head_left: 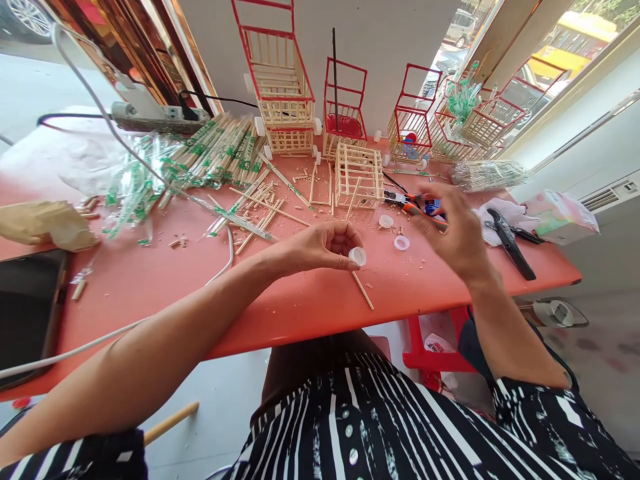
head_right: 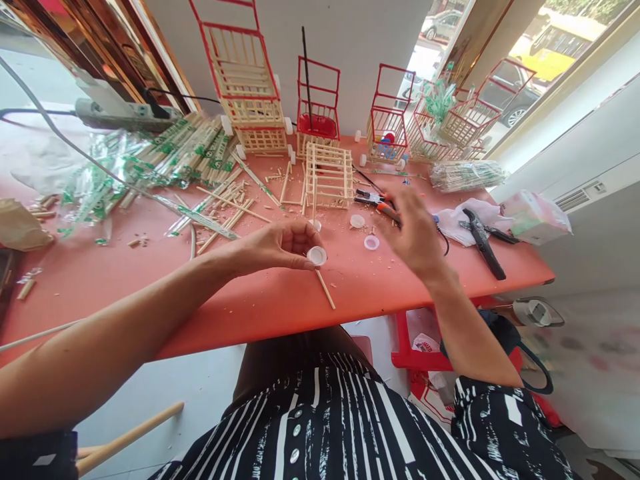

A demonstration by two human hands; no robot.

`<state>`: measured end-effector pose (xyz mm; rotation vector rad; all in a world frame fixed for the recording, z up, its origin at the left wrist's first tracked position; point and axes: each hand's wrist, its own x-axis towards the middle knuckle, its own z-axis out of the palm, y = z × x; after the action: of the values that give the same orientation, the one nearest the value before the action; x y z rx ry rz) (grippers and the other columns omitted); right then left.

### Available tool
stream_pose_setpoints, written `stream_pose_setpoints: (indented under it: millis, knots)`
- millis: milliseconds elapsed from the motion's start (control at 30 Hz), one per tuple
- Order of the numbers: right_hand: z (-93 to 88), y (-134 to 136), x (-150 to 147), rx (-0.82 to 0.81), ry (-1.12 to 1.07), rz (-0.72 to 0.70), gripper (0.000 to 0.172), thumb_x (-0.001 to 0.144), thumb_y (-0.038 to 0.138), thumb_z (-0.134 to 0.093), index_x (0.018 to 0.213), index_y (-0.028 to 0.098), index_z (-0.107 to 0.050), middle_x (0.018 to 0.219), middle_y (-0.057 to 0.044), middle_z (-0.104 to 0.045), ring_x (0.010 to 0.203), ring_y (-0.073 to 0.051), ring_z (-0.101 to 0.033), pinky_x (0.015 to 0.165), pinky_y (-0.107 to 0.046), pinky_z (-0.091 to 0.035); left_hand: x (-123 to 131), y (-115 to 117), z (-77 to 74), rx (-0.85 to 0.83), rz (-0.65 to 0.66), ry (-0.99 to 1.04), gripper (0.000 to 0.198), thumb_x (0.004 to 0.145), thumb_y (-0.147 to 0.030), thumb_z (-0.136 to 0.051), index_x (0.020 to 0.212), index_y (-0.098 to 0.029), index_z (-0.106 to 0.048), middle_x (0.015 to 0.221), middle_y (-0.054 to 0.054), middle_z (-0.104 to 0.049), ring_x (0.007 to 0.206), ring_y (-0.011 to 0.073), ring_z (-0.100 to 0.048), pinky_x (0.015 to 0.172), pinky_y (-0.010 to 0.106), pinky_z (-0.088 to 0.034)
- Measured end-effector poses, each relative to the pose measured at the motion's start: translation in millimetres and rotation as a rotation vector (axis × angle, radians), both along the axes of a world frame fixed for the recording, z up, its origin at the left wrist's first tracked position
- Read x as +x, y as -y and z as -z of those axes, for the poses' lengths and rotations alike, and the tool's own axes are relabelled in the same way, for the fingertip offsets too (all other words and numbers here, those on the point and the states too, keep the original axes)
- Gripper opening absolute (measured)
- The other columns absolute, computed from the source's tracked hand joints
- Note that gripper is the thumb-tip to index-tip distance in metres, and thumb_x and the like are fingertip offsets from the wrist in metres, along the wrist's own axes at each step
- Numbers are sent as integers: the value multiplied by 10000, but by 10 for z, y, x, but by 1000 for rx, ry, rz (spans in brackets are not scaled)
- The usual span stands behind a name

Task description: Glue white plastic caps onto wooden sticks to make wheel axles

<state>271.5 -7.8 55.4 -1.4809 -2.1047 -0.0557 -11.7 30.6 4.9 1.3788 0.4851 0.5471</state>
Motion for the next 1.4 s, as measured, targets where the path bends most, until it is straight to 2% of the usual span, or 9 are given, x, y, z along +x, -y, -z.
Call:
stream_pose_setpoints:
  millis: [67, 167, 433, 600, 767, 933, 1133, 1267, 1400]
  knots:
    - [0, -169, 341, -15, 74, 237, 505, 977, 393, -577, 1443, 200, -548, 1417, -182, -607, 1330, -352, -564, 1132, -540, -455, 9, 3, 11, 16, -1, -24, 437, 671, -239, -921, 1002, -132, -657, 915, 43, -734, 843, 140, -702, 814, 289, -587]
    - [44, -413, 733, -246, 222, 413, 535, 920, 372, -614, 1404, 144, -591, 1380, -210, -644, 1314, -391, -579, 1129, -580, -445, 23, -6, 40, 55, 7, -61, 408, 682, -241, -899, 1018, -123, -699, 903, 45, -738, 830, 139, -697, 808, 286, -577]
    - [56, -684, 952, -526, 334, 371, 599, 864, 309, -584, 1448, 174, -558, 1278, -152, -733, 1184, -363, -675, 1022, -504, -520, 31, -54, 88, 175, -19, -82, 323, 697, -228, -847, 968, -129, -701, 900, 42, -728, 828, 143, -682, 811, 289, -554]
    - [139, -745, 927, -453, 273, 435, 578, 779, 287, -651, 1336, 142, -599, 1201, -179, -735, 1077, -348, -689, 916, -456, -548, 10, -71, 93, 239, -24, -98, 299, 718, -223, -804, 971, -124, -679, 911, 45, -724, 839, 143, -685, 826, 295, -558]
    - [65, -583, 846, -178, 36, 582, 471, 901, 347, -604, 1315, 124, -619, 1132, -213, -722, 1022, -343, -685, 905, -463, -523, -13, -108, 84, 294, -100, -94, 307, 701, -229, -800, 969, -140, -680, 902, 41, -721, 821, 148, -684, 752, 271, -566]
    - [-179, -211, 583, 56, -351, 243, 389, 1017, 436, -515, 1211, 152, -697, 992, -134, -721, 781, -193, -648, 756, -342, -512, -46, -121, -26, 342, -222, -85, 347, 706, -240, -804, 1020, -134, -698, 923, 42, -729, 787, 129, -659, 687, 236, -543]
    - [-282, 255, -7, -302, -600, -188, 389, 1015, 533, -540, 1038, 187, -716, 981, -86, -718, 707, -140, -593, 652, -287, -490, -79, -146, -32, 383, -233, -133, 353, 717, -236, -777, 1052, -136, -731, 954, 52, -755, 830, 156, -696, 737, 268, -565]
    - [-107, 371, -183, -476, -470, -220, 443, 981, 619, -545, 1002, 198, -682, 935, -80, -736, 695, -162, -628, 592, -289, -508, -105, -190, 26, 413, -241, -162, 313, 714, -238, -761, 1008, -135, -730, 949, 46, -753, 786, 147, -684, 709, 262, -552]
    - [45, 384, -223, -486, -326, -168, 426, 984, 611, -528, 960, 209, -667, 883, -70, -737, 663, -165, -630, 566, -288, -502, -126, -197, 27, 471, -259, -232, 301, 713, -253, -761, 989, -137, -731, 898, 32, -734, 685, 119, -640, 630, 239, -503]
